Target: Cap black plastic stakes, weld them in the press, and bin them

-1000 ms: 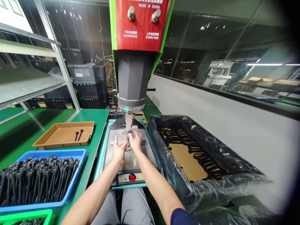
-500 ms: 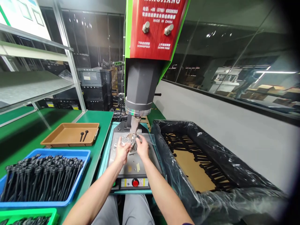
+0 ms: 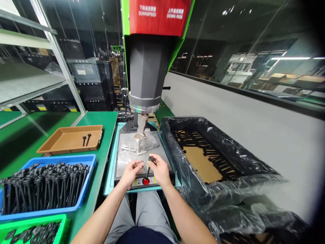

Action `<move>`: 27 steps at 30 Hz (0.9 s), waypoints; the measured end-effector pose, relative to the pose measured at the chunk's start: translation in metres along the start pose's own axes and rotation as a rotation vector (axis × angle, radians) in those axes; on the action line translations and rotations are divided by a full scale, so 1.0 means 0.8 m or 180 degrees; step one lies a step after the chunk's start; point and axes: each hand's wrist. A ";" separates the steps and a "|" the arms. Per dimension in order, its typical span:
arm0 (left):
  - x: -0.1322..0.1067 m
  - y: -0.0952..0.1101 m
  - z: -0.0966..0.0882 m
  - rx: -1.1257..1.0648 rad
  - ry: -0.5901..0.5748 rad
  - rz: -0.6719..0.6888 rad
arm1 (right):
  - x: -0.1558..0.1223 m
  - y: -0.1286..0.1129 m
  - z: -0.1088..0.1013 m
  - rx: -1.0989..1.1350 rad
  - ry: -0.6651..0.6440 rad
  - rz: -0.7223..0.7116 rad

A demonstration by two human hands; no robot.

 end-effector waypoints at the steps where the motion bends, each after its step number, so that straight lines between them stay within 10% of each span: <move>1: -0.011 -0.001 -0.001 0.0141 -0.0228 0.0170 | -0.001 -0.004 0.005 0.0031 -0.0056 -0.0035; 5: -0.041 0.003 -0.004 0.0535 -0.0529 0.0680 | -0.008 -0.015 0.032 0.0284 -0.0186 0.0030; 22: -0.115 0.039 -0.054 0.0792 0.0572 0.1062 | -0.032 -0.021 0.111 0.0822 -0.1242 -0.0001; 27: -0.166 0.061 -0.104 0.1608 0.1210 0.1429 | -0.039 -0.029 0.124 0.0893 -0.1694 0.0039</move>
Point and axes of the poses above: each hand's wrist, its own x-axis towards the middle knuckle, its own z-axis out of the palm, y = z × x, and after that the axes turned 1 degree about -z, right-handed
